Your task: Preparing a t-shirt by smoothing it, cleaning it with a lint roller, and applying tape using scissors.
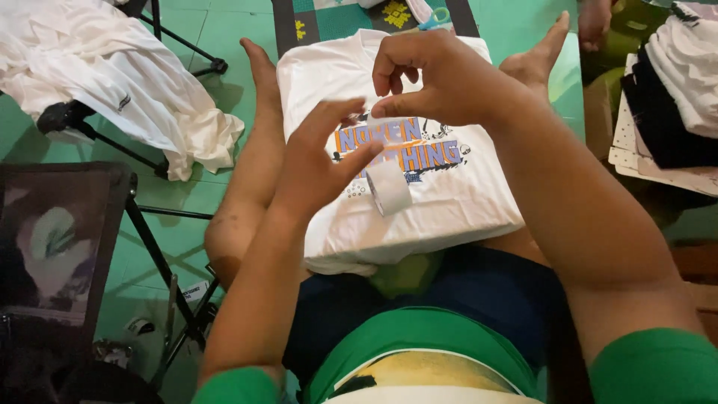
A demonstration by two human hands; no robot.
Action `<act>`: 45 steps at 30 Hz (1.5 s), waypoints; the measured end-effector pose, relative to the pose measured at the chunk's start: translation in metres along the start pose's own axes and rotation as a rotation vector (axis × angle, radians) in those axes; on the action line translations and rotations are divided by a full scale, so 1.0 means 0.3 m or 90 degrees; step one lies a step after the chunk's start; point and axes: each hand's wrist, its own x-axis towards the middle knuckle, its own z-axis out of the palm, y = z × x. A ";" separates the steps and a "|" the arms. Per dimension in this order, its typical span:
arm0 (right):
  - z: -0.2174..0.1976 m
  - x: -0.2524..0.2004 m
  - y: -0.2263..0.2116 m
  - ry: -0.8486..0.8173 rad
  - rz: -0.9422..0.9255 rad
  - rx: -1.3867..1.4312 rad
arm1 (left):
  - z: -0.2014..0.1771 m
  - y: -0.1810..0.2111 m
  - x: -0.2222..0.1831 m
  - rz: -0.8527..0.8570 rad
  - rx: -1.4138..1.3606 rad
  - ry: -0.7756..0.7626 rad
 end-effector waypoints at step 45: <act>0.098 0.048 0.843 0.029 0.290 -0.708 | -0.093 0.040 0.223 -0.026 0.107 0.058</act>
